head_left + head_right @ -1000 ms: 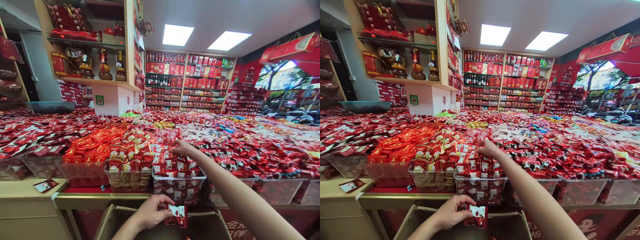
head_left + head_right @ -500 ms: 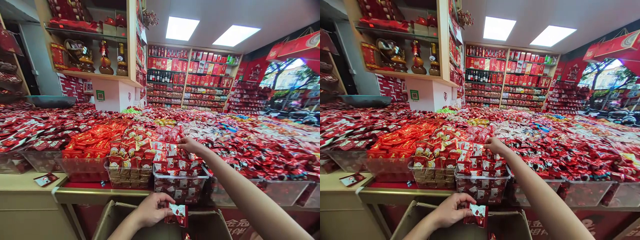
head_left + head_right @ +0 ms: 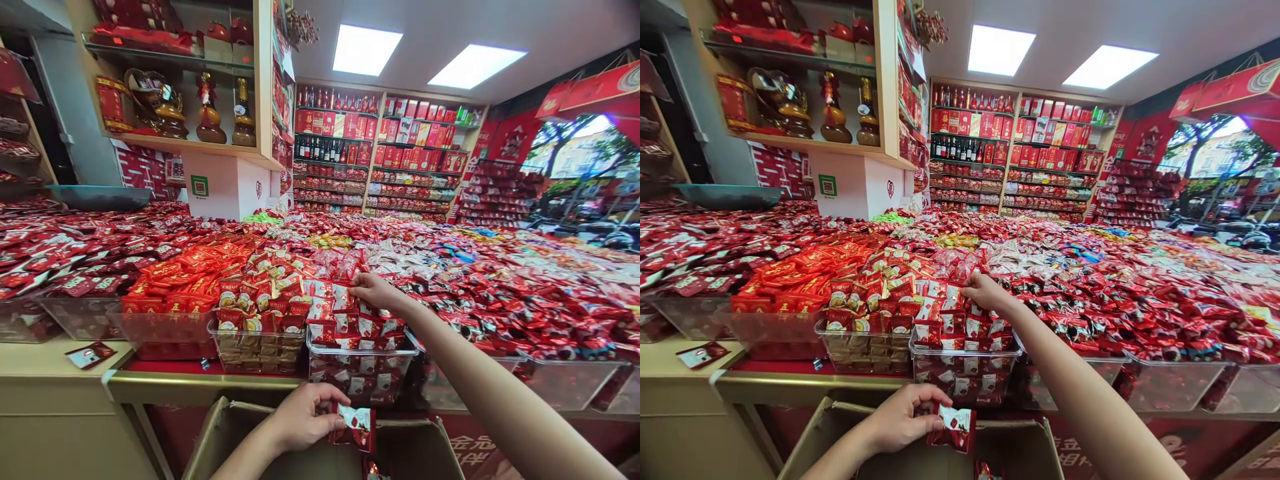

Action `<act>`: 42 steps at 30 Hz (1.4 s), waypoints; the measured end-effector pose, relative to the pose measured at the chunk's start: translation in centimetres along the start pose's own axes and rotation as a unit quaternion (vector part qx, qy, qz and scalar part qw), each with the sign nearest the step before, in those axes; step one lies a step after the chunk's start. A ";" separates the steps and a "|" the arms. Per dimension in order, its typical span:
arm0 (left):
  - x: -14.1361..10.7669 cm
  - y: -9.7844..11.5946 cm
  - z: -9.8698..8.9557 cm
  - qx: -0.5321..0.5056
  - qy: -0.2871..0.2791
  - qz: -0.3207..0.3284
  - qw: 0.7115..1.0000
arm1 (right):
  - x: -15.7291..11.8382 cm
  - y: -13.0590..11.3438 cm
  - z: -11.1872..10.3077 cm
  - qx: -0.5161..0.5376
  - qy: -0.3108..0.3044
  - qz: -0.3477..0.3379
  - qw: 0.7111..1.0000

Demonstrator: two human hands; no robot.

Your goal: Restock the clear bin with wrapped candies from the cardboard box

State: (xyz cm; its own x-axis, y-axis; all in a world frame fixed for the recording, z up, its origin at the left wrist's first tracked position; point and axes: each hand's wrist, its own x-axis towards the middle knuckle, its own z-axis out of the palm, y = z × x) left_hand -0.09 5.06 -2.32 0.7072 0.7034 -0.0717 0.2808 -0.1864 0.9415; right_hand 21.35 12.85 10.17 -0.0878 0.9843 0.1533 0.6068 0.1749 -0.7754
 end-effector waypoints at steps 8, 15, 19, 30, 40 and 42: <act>-0.1 0.1 0.0 -0.002 -0.004 0.005 1.000 | 0.6 -0.2 -0.1 -0.068 0.007 -0.049 0.996; 0.1 -0.4 -0.1 -0.004 -0.011 0.018 1.000 | 0.2 -0.4 -0.6 -0.114 -0.026 -0.024 0.993; 0.1 -0.5 -0.1 -0.002 -0.012 0.021 1.000 | 0.3 -0.1 -0.5 -0.150 -0.006 -0.027 0.988; -0.1 -0.1 -0.2 0.007 -0.010 0.015 1.000 | -0.6 -4.2 0.6 -0.263 0.002 -0.115 0.958; 0.0 0.2 -0.1 0.017 -0.008 0.007 1.000 | 0.8 -8.2 4.1 -0.420 -0.120 -0.136 0.889; 0.0 0.1 -0.1 0.019 -0.008 0.008 1.000 | 0.9 -8.3 4.2 -0.440 -0.124 -0.135 0.879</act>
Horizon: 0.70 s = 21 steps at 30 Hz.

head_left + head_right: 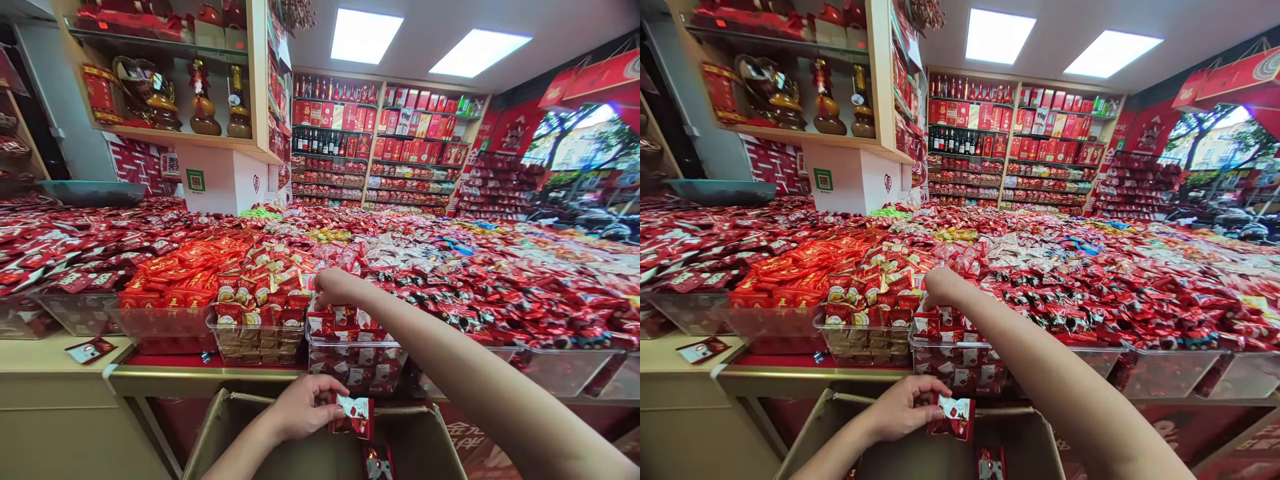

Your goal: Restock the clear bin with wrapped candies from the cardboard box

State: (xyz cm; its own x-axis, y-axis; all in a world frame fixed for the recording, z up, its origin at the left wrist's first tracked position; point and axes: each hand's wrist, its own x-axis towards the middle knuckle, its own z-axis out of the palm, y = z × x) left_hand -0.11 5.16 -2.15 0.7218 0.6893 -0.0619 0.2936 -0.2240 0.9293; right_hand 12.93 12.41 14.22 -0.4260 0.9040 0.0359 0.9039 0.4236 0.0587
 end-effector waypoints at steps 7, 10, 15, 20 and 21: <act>-0.1 -0.3 0.0 0.003 -0.003 0.003 1.000 | -0.6 0.2 0.0 0.002 -0.007 0.006 1.000; 0.0 -0.3 0.0 0.006 -0.001 0.003 1.000 | -0.8 0.6 0.1 0.023 0.004 0.008 1.000; 0.0 -0.1 -0.1 0.007 0.004 0.008 1.000 | -2.0 1.6 -0.9 0.077 0.059 0.009 0.995; -0.2 0.1 -0.2 -0.024 -0.009 0.011 1.000 | -8.2 0.9 -0.9 0.191 0.151 -0.010 0.970; -0.2 0.1 -0.2 -0.035 -0.013 0.012 0.999 | -10.0 0.5 -0.1 0.238 0.160 -0.014 0.958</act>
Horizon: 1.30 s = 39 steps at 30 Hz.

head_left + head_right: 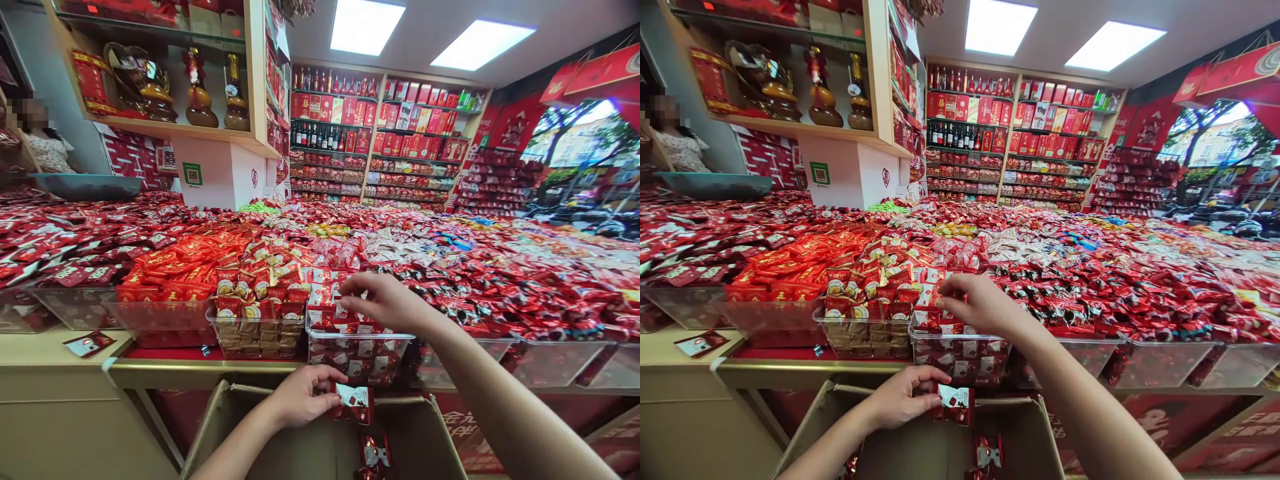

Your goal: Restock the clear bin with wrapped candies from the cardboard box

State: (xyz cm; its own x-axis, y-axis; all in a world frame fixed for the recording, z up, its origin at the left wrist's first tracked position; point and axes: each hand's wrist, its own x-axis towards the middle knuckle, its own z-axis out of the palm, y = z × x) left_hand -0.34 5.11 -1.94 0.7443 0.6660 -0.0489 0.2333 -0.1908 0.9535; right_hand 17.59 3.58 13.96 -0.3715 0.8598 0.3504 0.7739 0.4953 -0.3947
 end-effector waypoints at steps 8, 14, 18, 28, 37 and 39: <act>0.4 0.0 0.0 -0.053 0.004 0.005 0.999 | -11.5 3.5 10.8 0.244 0.007 0.213 0.946; 0.4 0.6 0.1 -0.044 -0.006 -0.002 0.999 | -11.4 4.8 15.0 0.479 0.096 0.264 0.832; 0.3 0.9 0.0 -0.035 -0.018 0.003 0.999 | -11.1 4.8 14.9 0.521 0.123 0.284 0.795; 0.3 0.5 0.0 -0.016 -0.008 0.005 1.000 | -11.5 4.0 15.7 0.526 0.129 0.261 0.799; 0.3 0.5 0.1 -0.033 -0.026 -0.003 0.999 | -11.2 4.4 16.4 0.534 0.203 0.276 0.773; 0.4 0.5 0.0 -0.032 -0.028 -0.001 0.999 | -11.2 4.4 16.4 0.546 0.212 0.293 0.756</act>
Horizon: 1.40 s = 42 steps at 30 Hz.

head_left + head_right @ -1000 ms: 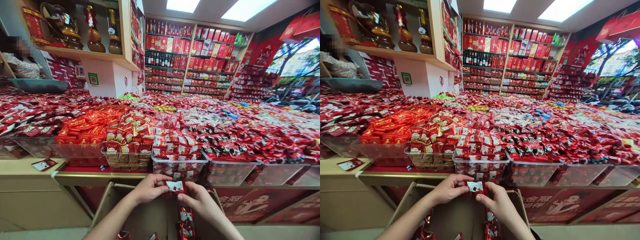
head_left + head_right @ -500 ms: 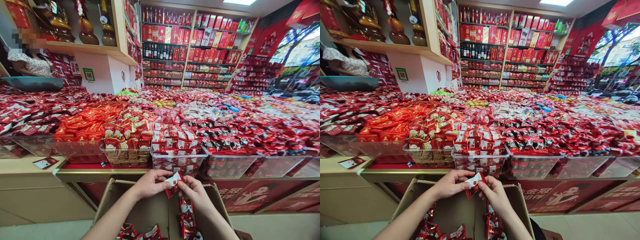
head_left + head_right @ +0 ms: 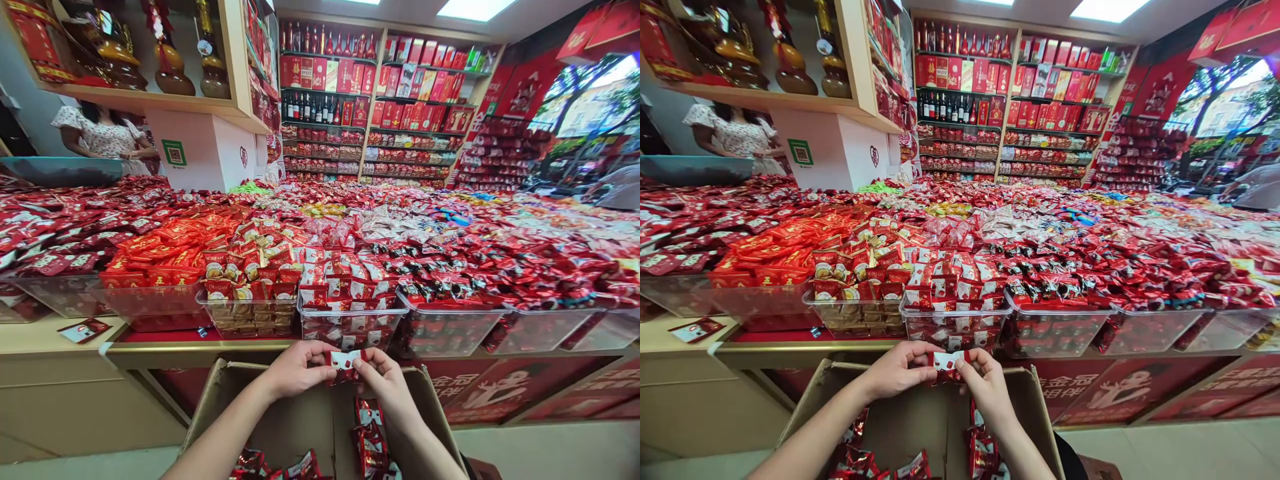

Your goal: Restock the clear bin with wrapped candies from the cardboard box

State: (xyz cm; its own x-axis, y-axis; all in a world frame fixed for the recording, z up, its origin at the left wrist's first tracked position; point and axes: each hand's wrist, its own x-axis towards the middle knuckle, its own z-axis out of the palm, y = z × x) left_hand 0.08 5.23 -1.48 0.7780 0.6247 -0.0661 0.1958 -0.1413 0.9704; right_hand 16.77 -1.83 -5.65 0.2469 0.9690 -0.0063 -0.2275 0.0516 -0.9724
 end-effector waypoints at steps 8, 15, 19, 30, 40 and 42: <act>0.1 0.6 0.2 0.036 0.027 -0.003 0.999 | -0.3 0.4 -0.2 -0.023 -0.008 -0.016 1.000; 0.1 0.4 0.3 0.049 0.044 0.004 0.998 | -0.8 0.6 0.1 0.049 0.002 0.016 0.999; 0.2 0.2 0.3 0.047 0.044 0.002 0.998 | -0.9 0.5 0.0 0.057 0.014 0.029 0.998; -0.3 0.8 0.7 0.052 0.017 -0.031 0.998 | -1.2 1.3 0.1 -0.023 -0.045 -0.031 0.998; 0.1 0.3 0.8 0.058 0.056 -0.028 0.996 | -1.4 1.3 0.2 -0.088 -0.064 -0.060 0.992; 0.0 0.3 0.7 0.061 0.053 -0.025 0.996 | -1.4 1.5 0.3 -0.053 -0.070 -0.028 0.996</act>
State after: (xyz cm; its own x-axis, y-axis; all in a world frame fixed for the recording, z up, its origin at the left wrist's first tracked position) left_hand 0.56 4.70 -1.37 0.6995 0.7099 -0.0817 0.3090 -0.1973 0.9304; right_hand 15.76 -3.04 -6.98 0.1220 0.9897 0.0744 -0.1139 0.0885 -0.9896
